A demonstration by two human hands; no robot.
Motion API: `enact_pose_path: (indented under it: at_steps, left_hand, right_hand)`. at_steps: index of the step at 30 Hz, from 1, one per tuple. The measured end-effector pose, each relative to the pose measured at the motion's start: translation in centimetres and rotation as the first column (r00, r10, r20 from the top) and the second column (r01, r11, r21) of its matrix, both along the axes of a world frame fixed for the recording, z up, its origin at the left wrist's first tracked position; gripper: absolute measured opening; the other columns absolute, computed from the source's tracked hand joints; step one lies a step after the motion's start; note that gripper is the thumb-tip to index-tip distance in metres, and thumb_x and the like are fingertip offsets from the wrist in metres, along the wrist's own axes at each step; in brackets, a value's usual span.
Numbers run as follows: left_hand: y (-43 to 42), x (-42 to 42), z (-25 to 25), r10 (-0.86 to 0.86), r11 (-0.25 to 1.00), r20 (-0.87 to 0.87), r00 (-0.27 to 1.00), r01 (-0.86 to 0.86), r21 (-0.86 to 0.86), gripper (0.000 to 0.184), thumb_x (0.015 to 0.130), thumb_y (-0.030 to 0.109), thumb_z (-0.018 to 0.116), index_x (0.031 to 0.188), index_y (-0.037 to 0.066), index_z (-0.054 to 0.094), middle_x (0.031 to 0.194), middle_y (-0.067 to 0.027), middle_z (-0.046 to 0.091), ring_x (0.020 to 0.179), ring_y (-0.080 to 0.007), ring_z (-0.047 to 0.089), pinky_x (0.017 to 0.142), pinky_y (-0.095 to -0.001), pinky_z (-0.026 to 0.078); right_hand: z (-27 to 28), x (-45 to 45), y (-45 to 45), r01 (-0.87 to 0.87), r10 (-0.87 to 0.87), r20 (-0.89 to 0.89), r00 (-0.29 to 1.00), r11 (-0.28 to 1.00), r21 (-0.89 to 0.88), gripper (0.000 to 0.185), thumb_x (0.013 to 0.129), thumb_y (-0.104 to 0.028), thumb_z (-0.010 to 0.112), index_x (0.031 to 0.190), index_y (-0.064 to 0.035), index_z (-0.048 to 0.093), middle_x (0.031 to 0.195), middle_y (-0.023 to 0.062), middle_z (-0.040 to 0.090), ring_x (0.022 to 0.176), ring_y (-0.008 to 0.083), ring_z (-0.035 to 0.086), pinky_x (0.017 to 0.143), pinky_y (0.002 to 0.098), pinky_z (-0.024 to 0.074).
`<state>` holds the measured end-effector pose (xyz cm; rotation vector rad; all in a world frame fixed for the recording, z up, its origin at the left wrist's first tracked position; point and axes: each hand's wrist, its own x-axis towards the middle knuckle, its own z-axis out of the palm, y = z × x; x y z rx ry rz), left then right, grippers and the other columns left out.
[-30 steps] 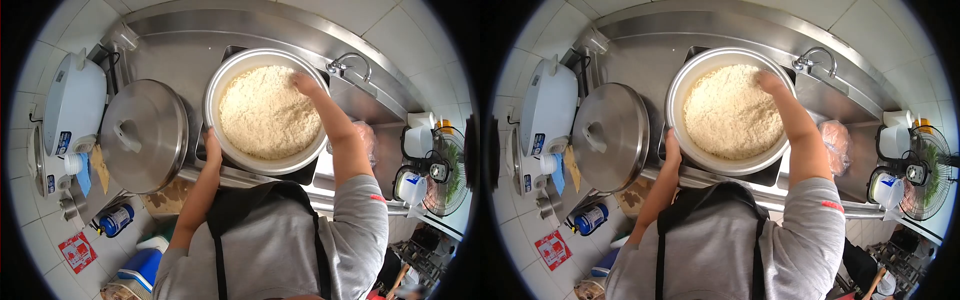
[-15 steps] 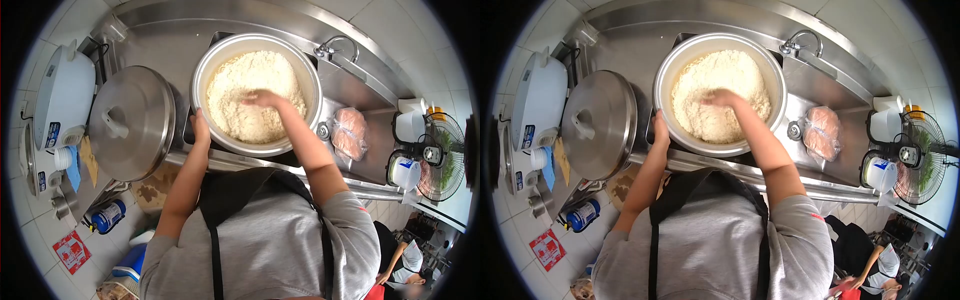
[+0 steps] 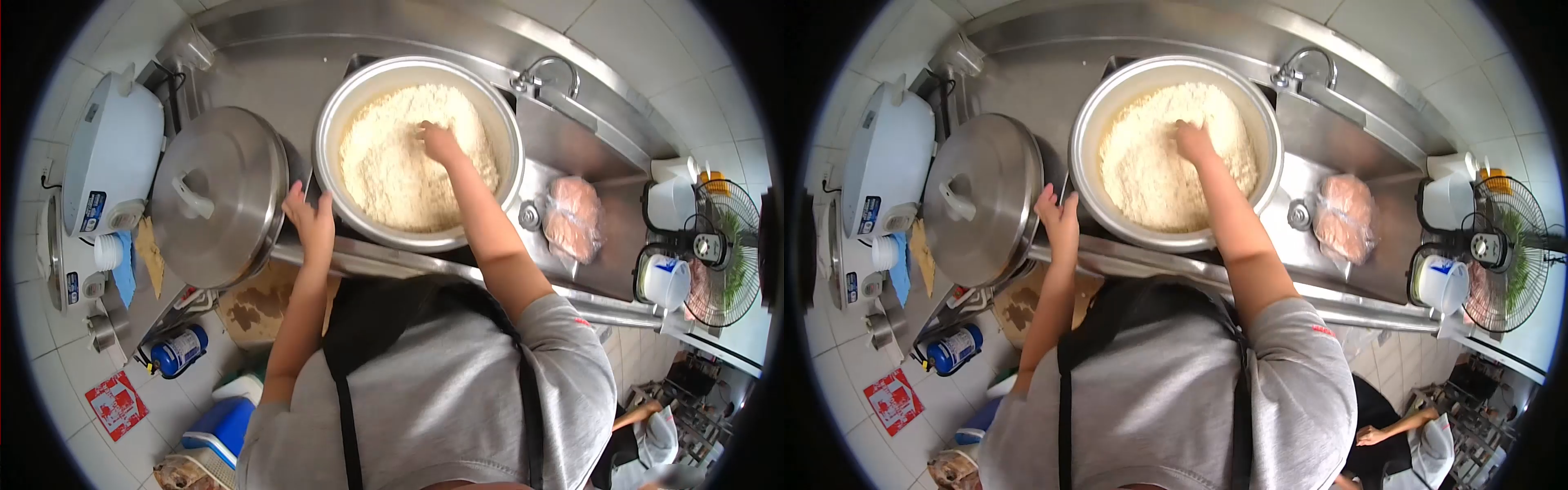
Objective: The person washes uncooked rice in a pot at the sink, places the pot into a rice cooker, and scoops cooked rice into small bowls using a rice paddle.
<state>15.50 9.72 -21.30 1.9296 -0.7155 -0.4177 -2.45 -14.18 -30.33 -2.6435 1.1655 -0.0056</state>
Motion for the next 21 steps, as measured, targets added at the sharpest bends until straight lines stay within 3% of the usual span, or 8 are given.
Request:
enact_pose_path:
  at_steps: [1,4,6,10,12,14,17,21]
  left_hand:
    - [0.4,-0.2,0.9,-0.017,0.999,0.036,0.999,0.019,-0.038,0.052,0.078,0.015,0.06,0.121,-0.005,0.038,0.118,-0.0194,0.037,0.109,-0.0299,0.04,0.093,-0.0375,0.034]
    - [2.9,-1.4,1.1,-0.079,0.994,0.083,0.993,0.086,-0.072,0.036,0.082,0.008,0.057,0.115,0.0,0.046,0.114,-0.0132,0.045,0.101,-0.0228,0.046,0.086,-0.0314,0.039]
    - [2.4,-1.9,-0.1,-0.133,0.979,-0.022,0.991,0.128,-0.156,0.03,0.082,0.006,0.055,0.111,0.0,0.049,0.108,-0.0127,0.049,0.099,-0.0232,0.048,0.084,-0.0321,0.041]
    - [2.8,-2.7,0.1,-0.257,0.961,-0.179,0.95,0.233,-0.148,0.016,0.085,0.003,0.052,0.101,0.001,0.054,0.1,-0.0064,0.055,0.088,-0.0115,0.051,0.076,-0.0227,0.042]
    - [3.0,-2.0,0.1,-0.274,0.951,-0.273,0.922,0.218,-0.22,0.013,0.087,0.003,0.05,0.099,0.001,0.055,0.096,-0.005,0.056,0.087,-0.0105,0.051,0.077,-0.0225,0.041]
    - [3.0,-0.9,0.7,-0.291,0.942,-0.324,0.9,0.21,-0.262,0.012,0.088,0.003,0.049,0.097,0.001,0.056,0.093,-0.0037,0.057,0.086,-0.0096,0.052,0.078,-0.0223,0.041]
    - [2.8,-0.3,1.7,-0.291,0.937,-0.35,0.89,0.191,-0.293,0.011,0.089,0.003,0.049,0.098,0.0,0.055,0.092,-0.0029,0.057,0.085,-0.0083,0.053,0.079,-0.0216,0.041]
    - [1.6,-0.9,4.4,-0.464,0.866,-0.359,0.81,0.33,-0.375,0.014,0.091,0.006,0.045,0.098,0.0,0.055,0.088,-0.0041,0.058,0.084,-0.0104,0.054,0.076,-0.024,0.043]
  right_hand:
    - [1.1,0.4,0.2,0.087,-0.195,0.381,0.904,0.955,0.283,0.029,0.086,-0.018,0.052,0.111,-0.0065,0.06,0.124,0.0125,0.049,0.114,0.0292,0.048,0.099,0.0392,0.037]
    - [2.7,0.2,-5.7,0.023,-0.006,-0.27,0.963,0.998,0.056,0.043,0.087,-0.031,0.052,0.122,-0.0073,0.051,0.131,0.011,0.043,0.124,0.0261,0.038,0.107,0.0396,0.0254]
    - [0.6,-3.4,-9.7,-0.315,0.114,-0.515,0.85,0.893,-0.322,0.065,0.085,-0.048,0.048,0.132,-0.0053,0.039,0.14,0.0099,0.032,0.132,0.0231,0.023,0.111,0.0392,0.01]
    - [2.3,-11.5,-8.8,-0.478,0.148,-0.828,0.541,0.864,-0.158,0.081,0.084,-0.063,0.032,0.137,-0.0015,0.027,0.146,0.0089,0.022,0.136,0.0223,0.013,0.111,0.0371,0.002]
    - [1.7,-11.6,-2.4,-0.147,0.037,-0.868,0.495,0.988,-0.042,0.082,0.085,-0.064,0.033,0.138,-0.0016,0.024,0.147,0.0082,0.02,0.136,0.0227,0.012,0.11,0.0351,0.0036]
    - [3.3,-10.3,3.9,0.25,-0.034,-0.776,0.63,0.955,0.161,0.079,0.086,-0.062,0.032,0.137,-0.0015,0.026,0.143,0.015,0.026,0.134,0.0237,0.02,0.109,0.0362,0.0102]
    - [1.3,-9.1,6.0,0.247,-0.081,-0.259,0.962,0.653,0.716,0.084,0.084,-0.068,0.029,0.122,0.0046,0.044,0.124,0.0213,0.048,0.117,0.0271,0.045,0.099,0.0399,0.0322]
    - [10.0,-5.1,3.3,0.295,-0.214,-0.226,0.95,0.388,0.873,0.067,0.086,-0.061,0.037,0.094,0.0019,0.059,0.094,0.0165,0.062,0.082,0.0207,0.061,0.074,0.0315,0.0482]
